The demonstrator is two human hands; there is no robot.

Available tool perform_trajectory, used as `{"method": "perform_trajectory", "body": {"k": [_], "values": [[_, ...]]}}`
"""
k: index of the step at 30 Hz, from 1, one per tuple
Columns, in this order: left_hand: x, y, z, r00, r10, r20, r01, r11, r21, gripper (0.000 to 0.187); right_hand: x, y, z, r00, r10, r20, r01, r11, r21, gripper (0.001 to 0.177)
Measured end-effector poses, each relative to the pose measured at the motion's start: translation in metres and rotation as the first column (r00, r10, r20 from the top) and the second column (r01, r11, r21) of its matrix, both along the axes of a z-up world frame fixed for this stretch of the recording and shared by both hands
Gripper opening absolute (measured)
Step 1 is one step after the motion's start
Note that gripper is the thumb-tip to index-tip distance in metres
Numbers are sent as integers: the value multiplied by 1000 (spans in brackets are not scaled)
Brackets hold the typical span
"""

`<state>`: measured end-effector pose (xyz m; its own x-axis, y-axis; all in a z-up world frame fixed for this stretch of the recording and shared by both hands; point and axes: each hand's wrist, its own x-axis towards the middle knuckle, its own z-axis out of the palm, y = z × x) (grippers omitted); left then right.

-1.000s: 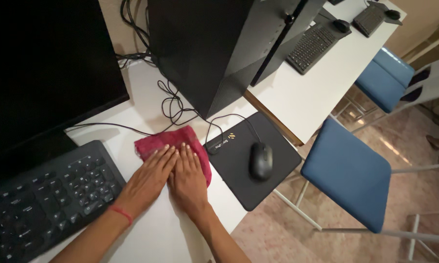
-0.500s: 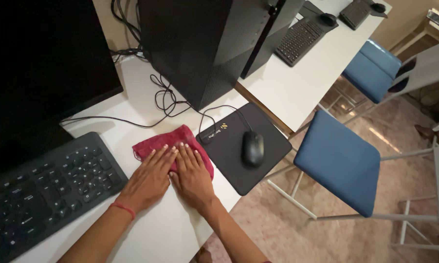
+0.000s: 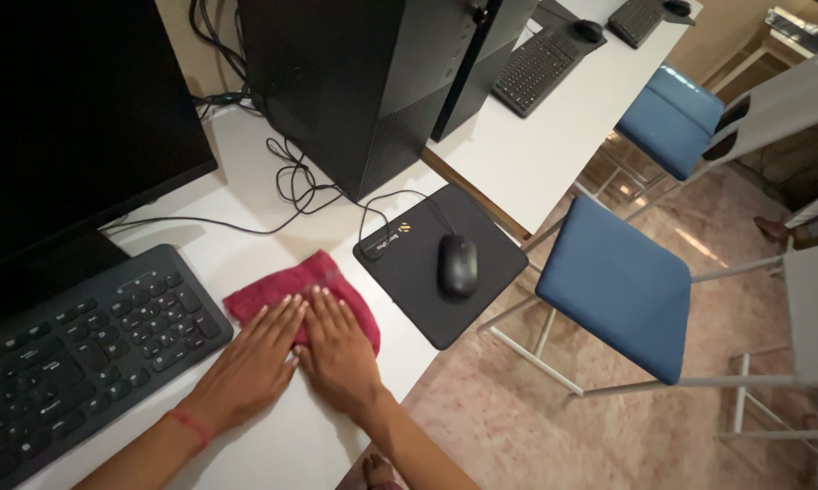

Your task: The person wipes a white desk surface with a pink cloth, moving the keyboard and mouse aside to clean underneath. They then wipe the mousepad and the top of the computer tower before returning the peripherals to their original positions.

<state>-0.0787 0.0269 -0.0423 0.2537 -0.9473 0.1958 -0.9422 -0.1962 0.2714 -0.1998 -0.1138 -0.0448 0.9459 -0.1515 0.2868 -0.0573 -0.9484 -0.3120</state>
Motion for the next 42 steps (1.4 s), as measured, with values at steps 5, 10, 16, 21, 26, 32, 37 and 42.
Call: {"method": "perform_trajectory", "body": {"k": [5, 10, 16, 21, 26, 32, 37, 42], "values": [[-12, 18, -4, 999, -36, 10, 37, 999, -35, 73, -14, 8, 1, 995, 67, -73, -64, 997, 42, 65], [-20, 14, -12, 1000, -31, 7, 31, 993, -110, 72, -22, -6, -3, 990, 127, -57, -129, 991, -30, 68], [-17, -4, -12, 1000, 16, 24, -14, 993, -114, 67, -10, -22, -9, 994, 89, -71, -93, 993, -67, 70], [-11, -15, -9, 999, 50, 11, -48, 992, -115, 64, -2, -29, -11, 997, 57, -60, -64, 992, -109, 68], [-11, -18, -8, 995, 95, 17, -93, 991, -97, 66, 7, -38, -11, 993, 102, -60, -107, 990, -96, 66], [-14, -25, -4, 986, 165, -22, -167, 982, -88, 67, 17, -54, -6, 977, 197, -77, -203, 976, -76, 68], [-17, -30, -3, 970, 239, -32, -241, 967, -87, 67, 28, -68, -5, 955, 278, -101, -287, 953, -96, 68], [-21, -37, 1, 952, 306, -7, -306, 949, -76, 66, 37, -78, -5, 941, 329, -79, -336, 937, -98, 67]]}}
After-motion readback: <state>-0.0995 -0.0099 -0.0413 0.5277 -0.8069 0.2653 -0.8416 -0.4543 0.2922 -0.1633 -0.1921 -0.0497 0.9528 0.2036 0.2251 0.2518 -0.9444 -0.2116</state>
